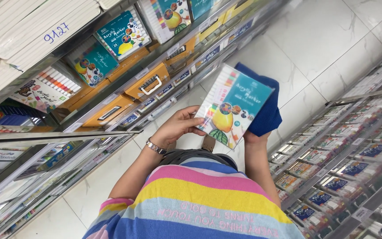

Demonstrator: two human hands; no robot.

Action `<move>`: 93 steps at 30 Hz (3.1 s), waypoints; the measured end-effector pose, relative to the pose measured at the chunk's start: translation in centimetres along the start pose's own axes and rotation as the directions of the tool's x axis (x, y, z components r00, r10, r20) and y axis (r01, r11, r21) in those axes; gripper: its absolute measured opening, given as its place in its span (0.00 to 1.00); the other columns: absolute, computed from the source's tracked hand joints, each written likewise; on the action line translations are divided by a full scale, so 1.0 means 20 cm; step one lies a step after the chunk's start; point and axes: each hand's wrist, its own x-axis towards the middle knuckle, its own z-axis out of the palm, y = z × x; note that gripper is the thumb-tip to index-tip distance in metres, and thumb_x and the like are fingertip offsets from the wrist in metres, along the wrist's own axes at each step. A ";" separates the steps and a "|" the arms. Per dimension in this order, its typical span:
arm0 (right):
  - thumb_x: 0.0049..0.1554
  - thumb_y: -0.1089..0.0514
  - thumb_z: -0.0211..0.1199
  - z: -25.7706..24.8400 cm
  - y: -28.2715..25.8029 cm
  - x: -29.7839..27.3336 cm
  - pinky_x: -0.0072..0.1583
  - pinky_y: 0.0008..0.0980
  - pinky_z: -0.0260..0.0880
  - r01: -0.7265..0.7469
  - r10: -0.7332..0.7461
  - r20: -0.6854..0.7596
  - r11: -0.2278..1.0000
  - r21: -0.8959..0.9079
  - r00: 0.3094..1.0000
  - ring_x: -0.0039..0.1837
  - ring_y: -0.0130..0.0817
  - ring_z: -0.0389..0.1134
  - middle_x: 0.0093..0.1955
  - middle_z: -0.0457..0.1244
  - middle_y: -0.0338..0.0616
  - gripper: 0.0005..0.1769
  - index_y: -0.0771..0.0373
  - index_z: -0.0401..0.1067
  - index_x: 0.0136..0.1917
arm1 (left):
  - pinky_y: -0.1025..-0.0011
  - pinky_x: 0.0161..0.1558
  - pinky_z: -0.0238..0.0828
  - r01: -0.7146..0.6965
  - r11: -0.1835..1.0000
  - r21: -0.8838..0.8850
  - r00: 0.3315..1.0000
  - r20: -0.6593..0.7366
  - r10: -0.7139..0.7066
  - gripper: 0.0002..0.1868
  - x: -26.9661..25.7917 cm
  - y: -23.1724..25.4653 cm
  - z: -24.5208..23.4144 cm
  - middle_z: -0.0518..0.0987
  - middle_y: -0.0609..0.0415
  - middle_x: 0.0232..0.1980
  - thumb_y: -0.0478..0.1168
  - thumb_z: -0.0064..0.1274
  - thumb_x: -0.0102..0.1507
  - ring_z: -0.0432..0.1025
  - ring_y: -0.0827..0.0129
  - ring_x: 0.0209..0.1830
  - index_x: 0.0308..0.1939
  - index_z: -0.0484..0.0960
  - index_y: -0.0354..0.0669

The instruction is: Picking up boxes of stationery items from shelves and wiping them with a blue cloth before replacing them.

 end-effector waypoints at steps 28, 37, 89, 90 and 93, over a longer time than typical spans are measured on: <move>0.65 0.50 0.58 -0.15 0.06 -0.07 0.71 0.48 0.64 -0.255 0.280 -0.112 0.947 0.197 0.954 0.67 0.46 0.67 0.64 0.67 0.49 0.18 0.60 0.73 0.64 | 0.60 0.61 0.82 -0.802 0.529 -0.277 0.580 -0.575 0.577 0.22 0.54 0.75 -0.77 0.79 0.43 0.58 0.33 0.48 0.71 0.78 0.57 0.55 0.69 0.66 0.37; 0.63 0.48 0.57 -0.27 -0.02 -0.08 0.70 0.48 0.64 -0.216 0.270 -0.235 0.949 0.230 0.934 0.66 0.46 0.68 0.63 0.68 0.49 0.19 0.60 0.74 0.61 | 0.59 0.61 0.80 -0.826 0.465 -0.319 0.561 -0.558 0.612 0.13 0.94 0.87 -1.12 0.77 0.33 0.59 0.27 0.47 0.69 0.78 0.44 0.57 0.57 0.74 0.22; 0.63 0.47 0.60 -0.85 -1.35 0.43 0.68 0.51 0.66 0.084 -0.034 -0.465 0.993 0.087 0.885 0.65 0.46 0.68 0.64 0.68 0.46 0.18 0.58 0.74 0.62 | 0.58 0.60 0.74 -0.370 0.876 -0.309 0.921 -0.246 0.302 0.32 2.39 0.23 0.17 0.75 0.45 0.58 0.49 0.62 0.63 0.74 0.57 0.59 0.63 0.67 0.37; 0.63 0.47 0.60 -0.86 -1.40 0.48 0.68 0.51 0.66 0.092 -0.045 -0.470 0.993 0.076 0.882 0.65 0.46 0.68 0.64 0.68 0.46 0.18 0.58 0.74 0.62 | 0.57 0.61 0.74 -0.417 0.843 -0.340 0.901 -0.279 0.333 0.33 2.49 0.28 0.15 0.73 0.43 0.60 0.50 0.63 0.64 0.72 0.55 0.61 0.64 0.67 0.35; 0.63 0.48 0.57 -0.79 -1.53 0.63 0.68 0.50 0.66 0.110 -0.067 -0.459 0.992 0.069 0.886 0.66 0.45 0.68 0.65 0.68 0.46 0.19 0.58 0.74 0.62 | 0.56 0.65 0.73 -0.436 0.717 -0.544 0.897 -0.324 0.300 0.39 2.74 0.45 0.07 0.71 0.37 0.65 0.52 0.65 0.62 0.70 0.52 0.65 0.67 0.66 0.32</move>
